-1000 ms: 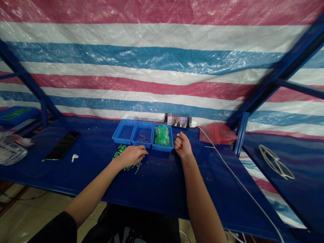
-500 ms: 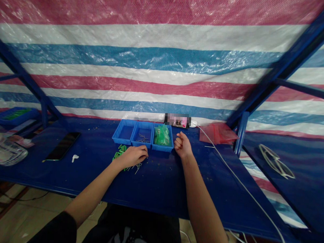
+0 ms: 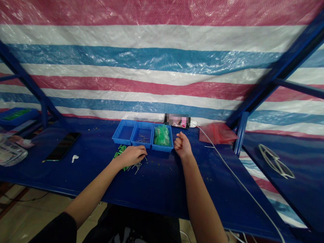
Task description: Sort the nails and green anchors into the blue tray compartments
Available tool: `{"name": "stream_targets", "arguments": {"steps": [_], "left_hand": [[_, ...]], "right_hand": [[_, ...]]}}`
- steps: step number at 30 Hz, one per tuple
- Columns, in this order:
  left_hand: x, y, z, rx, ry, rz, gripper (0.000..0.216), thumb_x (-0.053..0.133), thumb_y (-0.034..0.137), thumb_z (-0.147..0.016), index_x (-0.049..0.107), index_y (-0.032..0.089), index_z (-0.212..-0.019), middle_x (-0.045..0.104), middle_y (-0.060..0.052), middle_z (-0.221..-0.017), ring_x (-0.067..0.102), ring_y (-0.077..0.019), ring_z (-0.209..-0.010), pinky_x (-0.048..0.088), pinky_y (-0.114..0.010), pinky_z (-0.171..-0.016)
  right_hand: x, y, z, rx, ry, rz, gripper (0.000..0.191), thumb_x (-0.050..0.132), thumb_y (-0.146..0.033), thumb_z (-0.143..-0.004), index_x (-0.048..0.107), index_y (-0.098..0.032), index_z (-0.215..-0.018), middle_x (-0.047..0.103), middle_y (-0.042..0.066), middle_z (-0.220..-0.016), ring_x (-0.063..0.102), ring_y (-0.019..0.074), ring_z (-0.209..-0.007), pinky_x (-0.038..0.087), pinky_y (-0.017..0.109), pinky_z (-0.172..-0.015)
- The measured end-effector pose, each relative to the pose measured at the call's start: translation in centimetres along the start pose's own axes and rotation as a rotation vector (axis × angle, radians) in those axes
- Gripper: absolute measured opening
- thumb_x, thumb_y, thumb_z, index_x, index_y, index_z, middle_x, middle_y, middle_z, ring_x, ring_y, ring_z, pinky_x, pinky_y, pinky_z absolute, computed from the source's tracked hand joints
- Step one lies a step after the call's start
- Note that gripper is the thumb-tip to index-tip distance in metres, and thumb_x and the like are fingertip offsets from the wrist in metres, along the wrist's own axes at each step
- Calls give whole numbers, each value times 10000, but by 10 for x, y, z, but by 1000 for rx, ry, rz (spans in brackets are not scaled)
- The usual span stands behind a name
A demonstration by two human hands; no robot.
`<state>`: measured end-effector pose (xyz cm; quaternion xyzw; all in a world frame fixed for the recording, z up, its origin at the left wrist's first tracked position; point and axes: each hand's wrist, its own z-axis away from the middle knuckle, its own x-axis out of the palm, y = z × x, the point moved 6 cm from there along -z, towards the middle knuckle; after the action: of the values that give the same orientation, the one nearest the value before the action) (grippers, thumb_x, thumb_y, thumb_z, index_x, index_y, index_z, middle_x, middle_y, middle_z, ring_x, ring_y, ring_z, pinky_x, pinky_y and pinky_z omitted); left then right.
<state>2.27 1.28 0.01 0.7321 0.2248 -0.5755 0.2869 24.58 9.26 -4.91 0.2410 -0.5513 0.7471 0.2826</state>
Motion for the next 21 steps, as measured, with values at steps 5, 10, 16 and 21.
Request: {"name": "stream_targets", "arguments": {"steps": [5, 10, 16, 21], "left_hand": [[-1, 1, -1, 0, 1, 1, 196, 445, 211, -862, 631, 192, -920, 617, -26, -952, 619, -158, -819, 468, -237, -645], [-1, 0, 0, -12, -16, 9, 189, 459, 239, -862, 631, 191, -924, 613, -34, -938, 613, -157, -825, 463, -236, -660], [-1, 1, 0, -14, -20, 0, 188, 456, 265, -870, 623, 196, -920, 603, -25, -943, 610, -152, -806, 457, -232, -637], [-2, -1, 1, -35, -37, -7, 200, 449, 278, -874, 619, 197, -942, 598, -28, -964, 608, -156, -819, 460, -237, -645]], "right_hand": [[0, 0, 0, -3, -2, 11, 189, 517, -332, -819, 486, -192, -695, 204, -122, -304, 154, 41, -251, 96, 151, -246], [-1, 0, -2, -11, 7, 31, 196, 517, -336, -816, 482, -193, -687, 198, -123, -304, 139, 41, -253, 96, 151, -245], [-2, 0, -2, -2, 18, 23, 204, 493, -331, -831, 489, -192, -682, 202, -120, -299, 136, 43, -252, 92, 153, -245], [0, 0, -1, -12, 1, 31, 192, 515, -335, -816, 489, -194, -688, 204, -121, -302, 144, 44, -251, 100, 153, -243]]}}
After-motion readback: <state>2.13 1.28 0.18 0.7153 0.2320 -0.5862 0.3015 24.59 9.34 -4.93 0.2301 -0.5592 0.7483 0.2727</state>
